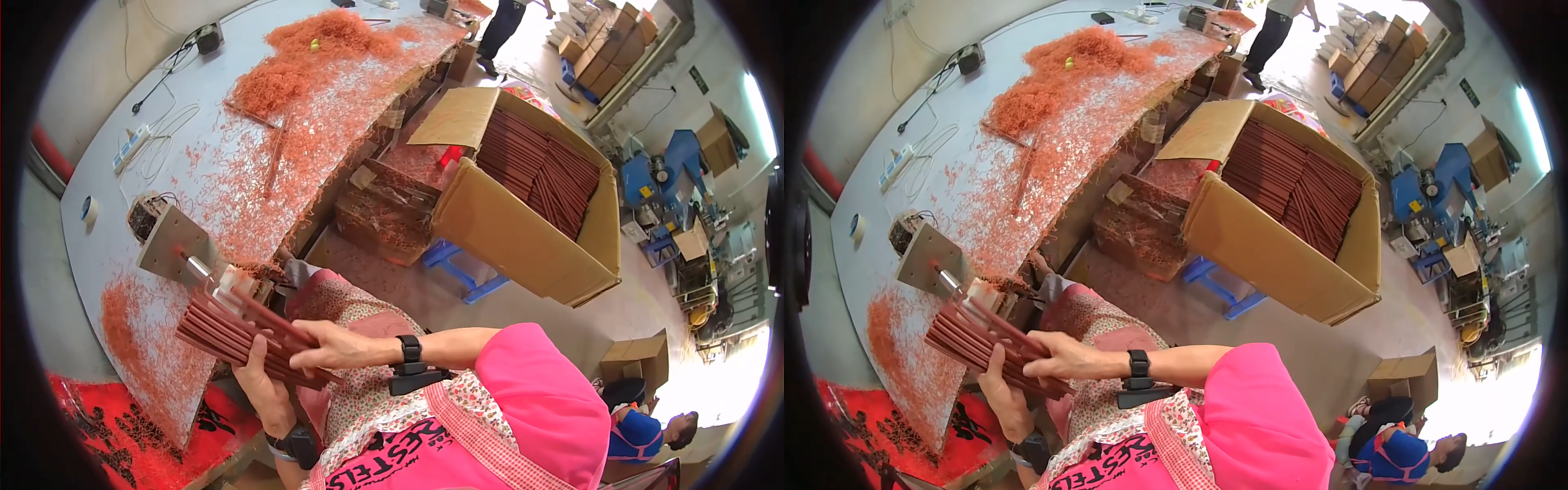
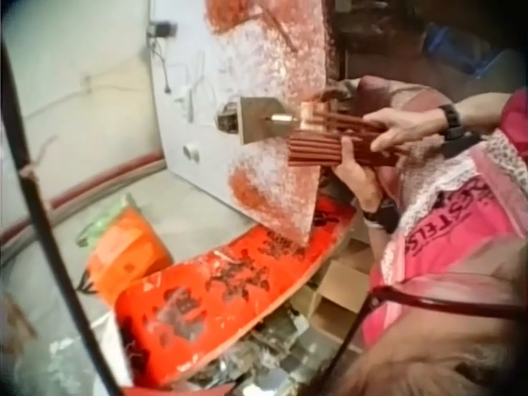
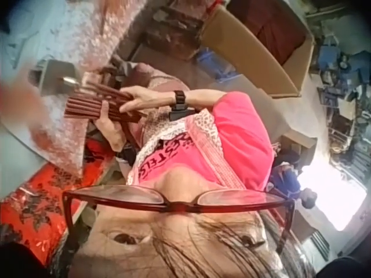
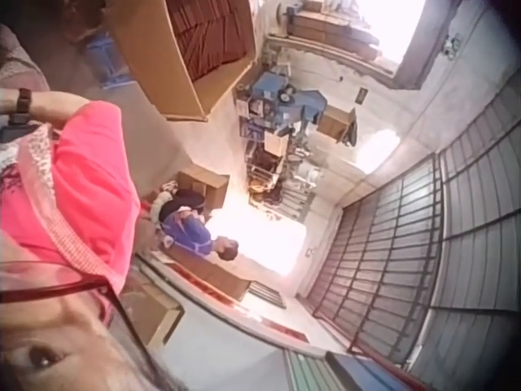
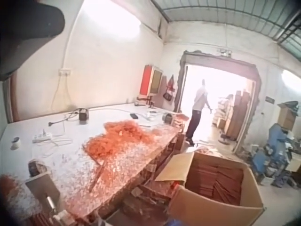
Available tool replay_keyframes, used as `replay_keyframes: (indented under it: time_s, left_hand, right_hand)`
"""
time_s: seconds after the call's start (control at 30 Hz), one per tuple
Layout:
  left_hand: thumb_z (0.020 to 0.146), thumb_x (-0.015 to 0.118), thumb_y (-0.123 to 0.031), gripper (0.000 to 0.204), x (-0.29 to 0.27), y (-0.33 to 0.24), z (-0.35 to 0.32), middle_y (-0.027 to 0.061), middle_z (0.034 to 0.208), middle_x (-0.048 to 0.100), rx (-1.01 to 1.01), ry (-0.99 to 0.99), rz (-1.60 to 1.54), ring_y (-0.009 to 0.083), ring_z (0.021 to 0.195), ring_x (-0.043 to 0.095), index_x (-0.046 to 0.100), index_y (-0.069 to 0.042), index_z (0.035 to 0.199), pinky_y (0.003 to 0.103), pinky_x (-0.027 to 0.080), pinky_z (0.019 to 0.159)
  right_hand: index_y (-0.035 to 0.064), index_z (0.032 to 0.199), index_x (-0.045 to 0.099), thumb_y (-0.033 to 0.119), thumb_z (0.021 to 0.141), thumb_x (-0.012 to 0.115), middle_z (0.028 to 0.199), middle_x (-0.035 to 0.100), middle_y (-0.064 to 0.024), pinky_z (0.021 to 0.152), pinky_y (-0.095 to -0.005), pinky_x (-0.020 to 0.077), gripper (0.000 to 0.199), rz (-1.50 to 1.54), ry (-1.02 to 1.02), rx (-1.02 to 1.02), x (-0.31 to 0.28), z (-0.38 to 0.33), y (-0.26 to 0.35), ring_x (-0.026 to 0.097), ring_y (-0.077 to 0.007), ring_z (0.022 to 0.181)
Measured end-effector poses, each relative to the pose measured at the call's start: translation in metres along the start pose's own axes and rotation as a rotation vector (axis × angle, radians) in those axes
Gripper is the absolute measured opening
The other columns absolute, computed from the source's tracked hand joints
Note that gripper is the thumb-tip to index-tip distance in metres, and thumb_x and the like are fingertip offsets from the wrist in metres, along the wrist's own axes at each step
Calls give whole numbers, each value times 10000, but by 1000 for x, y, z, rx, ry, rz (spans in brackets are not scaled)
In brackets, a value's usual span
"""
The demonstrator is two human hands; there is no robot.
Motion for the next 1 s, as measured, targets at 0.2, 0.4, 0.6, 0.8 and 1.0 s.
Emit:
replay_keyframes:
  time_s: [0.2,0.4,0.6,0.8,1.0]
  left_hand:
    - [866,599,-148,361,14,10,6,69,1022,594,-6,48,-64,169,927,589,506,10,1177,299,469,835]
    - [835,609,-55,311,16,25,-21,64,990,602,-165,38,-209,169,872,602,519,-1,1128,293,494,794]
    - [825,608,-51,291,-3,39,-28,62,954,604,-259,94,-226,157,811,602,535,0,1102,279,505,730]
    - [821,609,-60,261,0,31,-35,70,853,606,-247,64,-161,159,721,597,546,2,1066,286,510,642]
    - [817,606,-50,266,8,10,-40,77,810,601,-163,111,-62,167,706,591,538,3,1069,285,504,643]
  right_hand:
    - [-1,1169,509,139,846,576,899,621,-100,744,-301,471,358,-119,-124,-123,0,-11,10,576,-131,847]
    - [4,1199,502,175,870,580,943,611,-71,779,-299,459,378,-82,-93,-153,0,-5,10,537,-116,883]
    - [17,1191,517,156,868,563,843,585,-30,654,-265,453,354,7,-37,-52,5,2,19,525,-84,756]
    - [20,1177,527,134,867,564,783,554,6,588,-238,425,333,-20,-77,-150,4,-9,9,487,-58,684]
    - [11,1159,516,133,859,572,759,548,-2,587,-239,428,329,3,-7,-155,4,2,12,510,-68,679]
Point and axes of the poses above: each hand's wrist, its own z-axis towards the middle knuckle, its own x-axis out of the palm, y = z × x, the point moved 5 cm from there along z, towards the middle knuckle
